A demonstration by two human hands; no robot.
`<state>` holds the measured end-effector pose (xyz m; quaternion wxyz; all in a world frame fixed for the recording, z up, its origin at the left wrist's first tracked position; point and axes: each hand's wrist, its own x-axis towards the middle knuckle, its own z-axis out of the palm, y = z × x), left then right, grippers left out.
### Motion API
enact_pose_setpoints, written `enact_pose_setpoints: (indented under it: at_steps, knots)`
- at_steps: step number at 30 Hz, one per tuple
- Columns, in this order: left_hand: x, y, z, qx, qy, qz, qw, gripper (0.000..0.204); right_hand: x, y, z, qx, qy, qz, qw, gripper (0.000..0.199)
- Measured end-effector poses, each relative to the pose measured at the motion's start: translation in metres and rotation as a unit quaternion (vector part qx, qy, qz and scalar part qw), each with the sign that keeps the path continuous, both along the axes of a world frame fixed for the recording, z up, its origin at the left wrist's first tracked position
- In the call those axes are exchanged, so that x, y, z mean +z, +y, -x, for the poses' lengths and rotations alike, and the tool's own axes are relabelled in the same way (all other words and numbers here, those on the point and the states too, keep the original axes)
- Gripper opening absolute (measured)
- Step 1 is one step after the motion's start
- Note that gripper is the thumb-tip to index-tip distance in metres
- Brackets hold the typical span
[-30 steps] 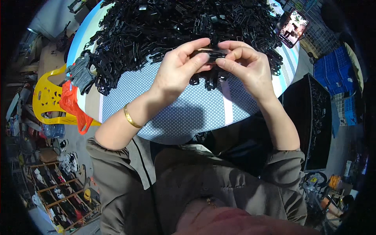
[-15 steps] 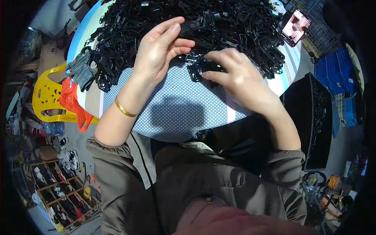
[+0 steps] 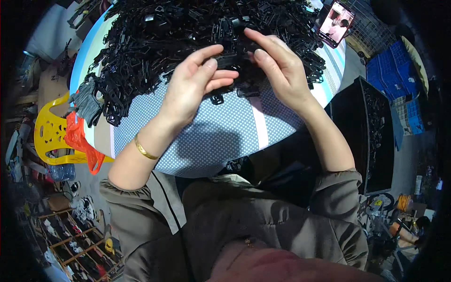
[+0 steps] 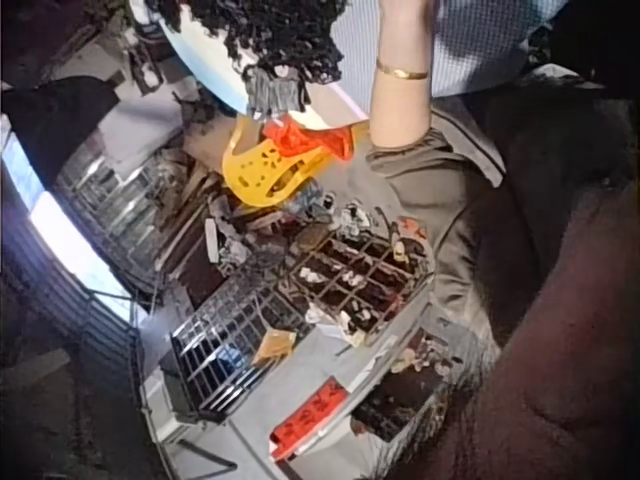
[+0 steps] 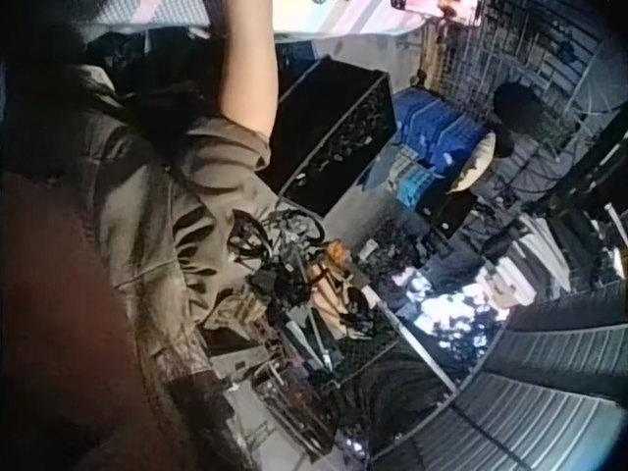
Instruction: Manually assemble and inspect small black plastic cable connectors at a factory workstation.
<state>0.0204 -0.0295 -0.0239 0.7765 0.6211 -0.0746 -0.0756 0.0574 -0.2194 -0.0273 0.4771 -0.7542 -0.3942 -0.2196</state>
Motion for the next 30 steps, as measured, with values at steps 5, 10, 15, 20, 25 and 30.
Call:
enact_pose_setpoints:
  at_steps: [5,10,15,20,25,30]
  knots:
    - [0.001,-0.006,0.006,-0.025,0.003,0.012,1.000,0.040,0.000,0.004,0.020,0.006,0.106,-0.036,0.994,0.022]
    - [0.001,-0.008,0.011,-0.061,-0.020,0.014,0.998,0.039,0.001,0.002,0.021,-0.034,0.132,0.012,0.991,0.020]
    - [-0.008,-0.005,0.010,-0.074,-0.038,-0.004,0.997,0.039,-0.002,0.007,0.019,-0.063,0.175,0.014,0.982,0.017]
    - [-0.007,-0.008,0.011,-0.060,-0.061,-0.060,0.995,0.039,-0.003,0.008,0.027,-0.110,0.051,0.054,0.991,0.018]
    - [-0.010,-0.016,0.015,-0.001,-0.100,-0.038,0.994,0.039,-0.008,0.014,0.028,-0.110,0.014,0.062,0.992,0.018]
    - [-0.007,-0.012,0.017,-0.025,-0.117,-0.067,0.991,0.041,-0.004,0.012,0.027,-0.123,-0.043,0.058,0.990,0.017]
